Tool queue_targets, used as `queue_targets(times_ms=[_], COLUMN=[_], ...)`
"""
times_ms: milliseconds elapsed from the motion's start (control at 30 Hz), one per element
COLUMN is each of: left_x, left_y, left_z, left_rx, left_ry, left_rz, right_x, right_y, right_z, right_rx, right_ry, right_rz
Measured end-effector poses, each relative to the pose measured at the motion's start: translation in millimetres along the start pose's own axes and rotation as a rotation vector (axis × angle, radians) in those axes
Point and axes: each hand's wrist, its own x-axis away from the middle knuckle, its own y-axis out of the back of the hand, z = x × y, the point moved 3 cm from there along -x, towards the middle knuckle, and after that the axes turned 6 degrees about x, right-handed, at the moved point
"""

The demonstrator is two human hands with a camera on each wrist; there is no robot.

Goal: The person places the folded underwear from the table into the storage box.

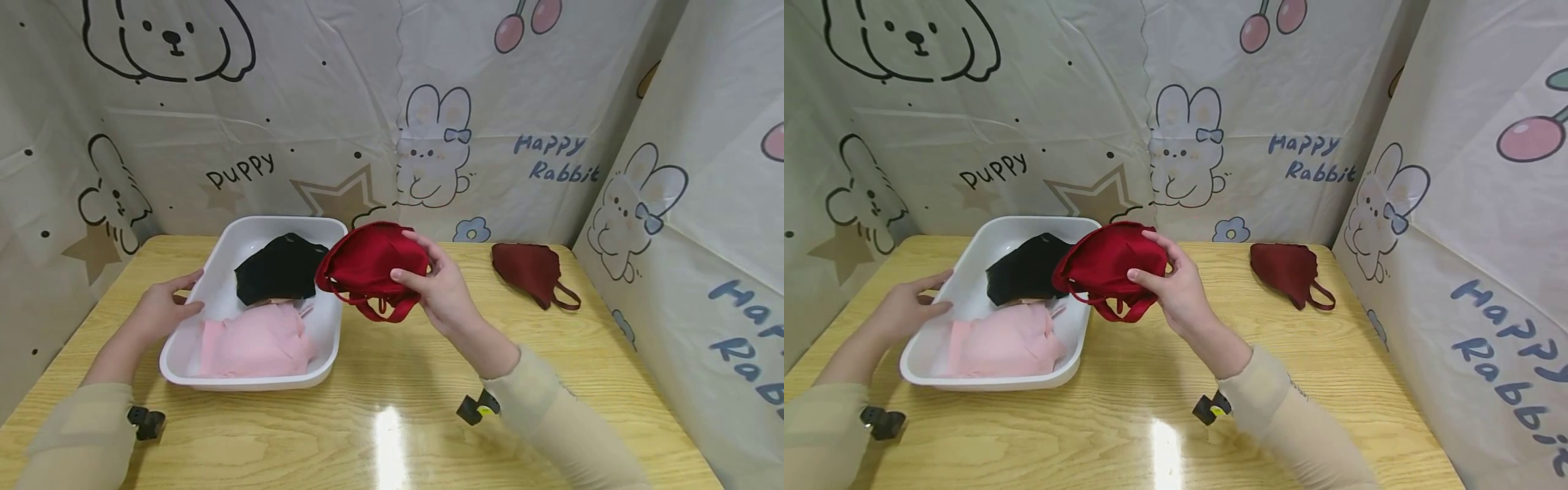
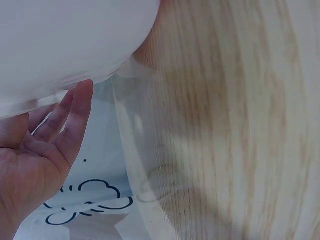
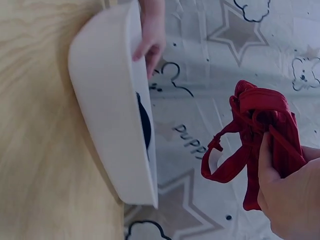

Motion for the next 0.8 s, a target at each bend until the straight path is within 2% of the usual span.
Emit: queue_targets(times_ms=[467,800], left_x=[-4.5,-2.0], left_y=[0.8,0.6], left_z=[-2.5,0.2], left_rx=[-0.001,-0.001], left_ry=[-0.011,-0.014], left_rz=[0.004,0.000], right_x=[0.0,2.7], right_y=[-35.1,-76.5], right_z=[-41.5,-64.7], right_rx=[-0.029,-0.050], right_ry=[-0.054,-0.085], right_rz=[0.033,0.079])
